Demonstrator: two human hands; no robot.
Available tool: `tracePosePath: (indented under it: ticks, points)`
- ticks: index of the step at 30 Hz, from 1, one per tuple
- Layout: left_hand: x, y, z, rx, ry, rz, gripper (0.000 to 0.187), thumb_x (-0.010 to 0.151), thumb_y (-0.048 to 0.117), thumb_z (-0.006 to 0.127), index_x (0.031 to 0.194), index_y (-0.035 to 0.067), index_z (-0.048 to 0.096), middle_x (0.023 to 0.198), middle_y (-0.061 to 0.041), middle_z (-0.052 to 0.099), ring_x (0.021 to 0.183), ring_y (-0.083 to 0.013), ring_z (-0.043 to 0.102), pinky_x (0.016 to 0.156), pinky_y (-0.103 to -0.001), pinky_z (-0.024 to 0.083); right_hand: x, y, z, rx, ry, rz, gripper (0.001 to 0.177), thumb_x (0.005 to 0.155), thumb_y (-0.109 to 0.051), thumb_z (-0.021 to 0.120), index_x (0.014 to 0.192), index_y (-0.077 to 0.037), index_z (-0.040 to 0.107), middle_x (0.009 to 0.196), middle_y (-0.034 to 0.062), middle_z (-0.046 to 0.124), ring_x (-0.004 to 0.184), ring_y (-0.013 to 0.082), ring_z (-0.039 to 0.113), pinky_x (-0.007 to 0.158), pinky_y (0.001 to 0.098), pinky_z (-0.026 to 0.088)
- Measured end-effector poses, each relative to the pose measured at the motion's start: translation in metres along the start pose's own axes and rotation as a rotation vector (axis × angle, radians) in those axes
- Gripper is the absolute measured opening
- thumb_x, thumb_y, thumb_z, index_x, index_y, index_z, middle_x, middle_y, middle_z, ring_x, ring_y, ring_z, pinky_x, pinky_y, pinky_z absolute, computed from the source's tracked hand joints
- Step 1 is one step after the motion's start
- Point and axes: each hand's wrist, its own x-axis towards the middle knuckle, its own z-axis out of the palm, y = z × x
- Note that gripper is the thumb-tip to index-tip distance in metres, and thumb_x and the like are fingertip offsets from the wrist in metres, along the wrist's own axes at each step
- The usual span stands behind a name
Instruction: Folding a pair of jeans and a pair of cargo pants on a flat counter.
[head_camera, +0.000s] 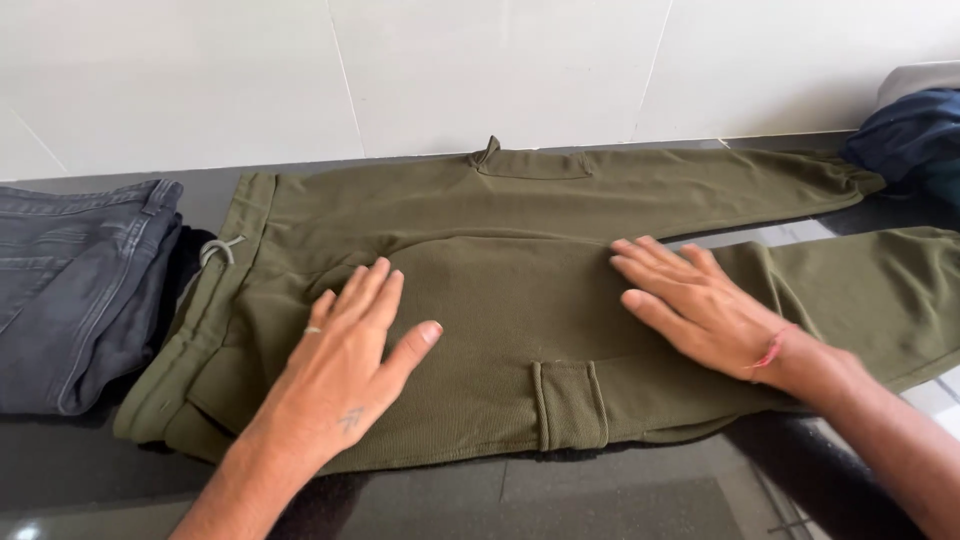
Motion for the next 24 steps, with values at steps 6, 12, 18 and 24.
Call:
tracePosePath:
  ticks: [6, 12, 18, 24]
  points:
    - [-0.019, -0.03, -0.004, 0.088, -0.054, -0.019, 0.094, 0.096, 0.07, 0.024, 0.161, 0.002, 0.016, 0.172, -0.018, 0.006, 0.158, -0.0296, 0.003, 0.12, -0.05, 0.003, 0.003, -0.033, 0.0, 0.08, -0.082, -0.144, 0.07, 0.103, -0.051, 0.034, 0.161, -0.015, 0.022, 0.171, -0.0001, 0.018, 0.157, 0.0217, 0.008, 0.121, 0.0494, 0.006]
    - [-0.043, -0.062, -0.011, 0.11, 0.19, -0.033, 0.077, 0.101, 0.054, 0.039, 0.149, -0.006, 0.036, 0.162, -0.025, 0.028, 0.151, -0.0345, 0.025, 0.119, -0.049, 0.018, 0.004, -0.01, 0.001, 0.045, -0.162, 0.061, 0.076, 0.099, -0.053, 0.026, 0.168, -0.022, 0.015, 0.176, -0.0042, 0.012, 0.156, 0.0197, 0.002, 0.121, 0.0517, 0.009]
    - [-0.052, -0.044, -0.045, -0.234, 0.436, -0.255, 0.035, 0.091, -0.001, 0.053, 0.12, 0.002, 0.07, 0.135, -0.016, 0.067, 0.12, -0.03, 0.066, 0.101, -0.04, 0.056, 0.043, -0.108, -0.02, -0.142, -0.013, -0.125, 0.063, 0.104, -0.05, 0.042, 0.141, 0.0, 0.051, 0.159, 0.0173, 0.038, 0.153, 0.0291, 0.028, 0.124, 0.0527, 0.02]
    - [-0.054, -0.075, -0.033, 0.001, 0.333, -0.173, 0.037, 0.093, 0.023, 0.066, 0.121, 0.0, 0.068, 0.129, -0.013, 0.064, 0.121, -0.0282, 0.06, 0.106, -0.044, 0.049, 0.081, -0.193, 0.005, 0.245, 0.078, -0.514, 0.068, 0.102, -0.049, 0.048, 0.147, 0.001, 0.048, 0.16, 0.02, 0.039, 0.152, 0.0344, 0.027, 0.123, 0.0536, 0.015]
